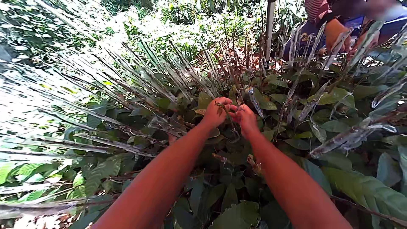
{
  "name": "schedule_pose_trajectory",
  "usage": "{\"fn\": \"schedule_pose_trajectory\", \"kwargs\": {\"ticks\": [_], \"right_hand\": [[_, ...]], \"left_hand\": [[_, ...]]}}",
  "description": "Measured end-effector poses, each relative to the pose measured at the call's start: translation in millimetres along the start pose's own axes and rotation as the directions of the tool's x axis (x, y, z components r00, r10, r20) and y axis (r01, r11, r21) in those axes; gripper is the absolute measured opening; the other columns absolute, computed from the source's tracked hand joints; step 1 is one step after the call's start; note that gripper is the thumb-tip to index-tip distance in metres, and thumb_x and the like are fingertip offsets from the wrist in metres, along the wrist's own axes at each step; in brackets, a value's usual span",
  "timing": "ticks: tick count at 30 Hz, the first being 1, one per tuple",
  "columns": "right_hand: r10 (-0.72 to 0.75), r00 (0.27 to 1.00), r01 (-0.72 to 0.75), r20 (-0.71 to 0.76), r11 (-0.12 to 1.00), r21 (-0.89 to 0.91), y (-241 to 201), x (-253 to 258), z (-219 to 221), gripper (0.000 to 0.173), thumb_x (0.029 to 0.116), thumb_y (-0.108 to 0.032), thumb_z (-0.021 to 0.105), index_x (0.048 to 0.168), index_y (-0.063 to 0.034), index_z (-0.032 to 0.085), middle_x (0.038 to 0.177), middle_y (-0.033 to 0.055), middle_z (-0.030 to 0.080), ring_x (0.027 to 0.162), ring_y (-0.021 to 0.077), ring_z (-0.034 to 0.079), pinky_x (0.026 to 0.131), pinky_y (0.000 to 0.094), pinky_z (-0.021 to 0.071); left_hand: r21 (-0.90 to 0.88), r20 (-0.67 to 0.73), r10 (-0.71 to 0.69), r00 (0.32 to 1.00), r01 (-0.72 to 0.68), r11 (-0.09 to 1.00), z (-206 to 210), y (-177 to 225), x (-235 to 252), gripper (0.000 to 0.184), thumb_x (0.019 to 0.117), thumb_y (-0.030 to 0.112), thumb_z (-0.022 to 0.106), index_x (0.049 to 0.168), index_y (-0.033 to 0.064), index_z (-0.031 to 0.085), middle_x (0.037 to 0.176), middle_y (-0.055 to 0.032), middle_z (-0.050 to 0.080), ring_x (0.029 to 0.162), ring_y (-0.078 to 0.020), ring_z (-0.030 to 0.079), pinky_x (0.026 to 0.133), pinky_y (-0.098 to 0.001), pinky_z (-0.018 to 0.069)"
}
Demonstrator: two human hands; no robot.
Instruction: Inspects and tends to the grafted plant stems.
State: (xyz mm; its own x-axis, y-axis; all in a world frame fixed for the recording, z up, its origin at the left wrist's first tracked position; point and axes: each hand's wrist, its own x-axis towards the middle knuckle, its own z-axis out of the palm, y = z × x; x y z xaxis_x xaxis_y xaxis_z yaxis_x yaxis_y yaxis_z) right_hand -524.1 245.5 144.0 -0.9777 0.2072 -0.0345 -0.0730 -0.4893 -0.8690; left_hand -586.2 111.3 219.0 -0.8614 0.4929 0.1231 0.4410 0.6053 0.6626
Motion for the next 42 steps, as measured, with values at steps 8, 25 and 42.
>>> {"fn": "schedule_pose_trajectory", "kwargs": {"ticks": [8, 25, 42], "right_hand": [[0.035, 0.999, -0.037, 0.021, 0.995, 0.095, 2.2, 3.3, 0.4, 0.02, 0.1047, -0.006, 0.038, 0.111, -0.0033, 0.057, 0.129, 0.0146, 0.069, 0.109, 0.0252, 0.071, 0.09, 0.0405, 0.0577], [0.094, 0.995, -0.099, 0.047, 0.986, 0.134, 7.9, 1.0, -2.5, 0.018, 0.1045, -0.007, 0.041, 0.11, -0.0026, 0.058, 0.125, 0.0159, 0.069, 0.107, 0.0268, 0.071, 0.09, 0.0414, 0.0583], [0.097, 0.995, -0.101, 0.034, 0.982, 0.159, 0.9, 0.0, -9.8, 0.019, 0.1056, -0.006, 0.038, 0.111, -0.0021, 0.056, 0.131, 0.017, 0.068, 0.113, 0.0269, 0.07, 0.091, 0.0394, 0.0574]], "left_hand": [[0.167, -0.093, -0.054, 0.994, 0.069, 0.984, -11.7, 10.6, 0.1, 0.014, 0.1029, 0.02, 0.062, 0.107, 0.01, 0.071, 0.094, -0.0071, 0.071, 0.082, -0.0191, 0.069, 0.08, -0.0445, 0.058], [0.498, -0.044, -0.075, 0.996, 0.087, 0.863, -7.0, 24.4, 1.3, 0.025, 0.0998, 0.038, 0.066, 0.102, 0.0132, 0.069, 0.101, -0.0096, 0.067, 0.093, -0.0288, 0.067, 0.078, -0.0575, 0.0557], [0.49, -0.095, -0.022, 0.995, 0.066, 0.869, -8.6, 26.9, -4.8, 0.021, 0.0985, 0.036, 0.068, 0.088, 0.0185, 0.07, 0.082, -0.0009, 0.068, 0.076, -0.0195, 0.067, 0.067, -0.0497, 0.0539]]}}
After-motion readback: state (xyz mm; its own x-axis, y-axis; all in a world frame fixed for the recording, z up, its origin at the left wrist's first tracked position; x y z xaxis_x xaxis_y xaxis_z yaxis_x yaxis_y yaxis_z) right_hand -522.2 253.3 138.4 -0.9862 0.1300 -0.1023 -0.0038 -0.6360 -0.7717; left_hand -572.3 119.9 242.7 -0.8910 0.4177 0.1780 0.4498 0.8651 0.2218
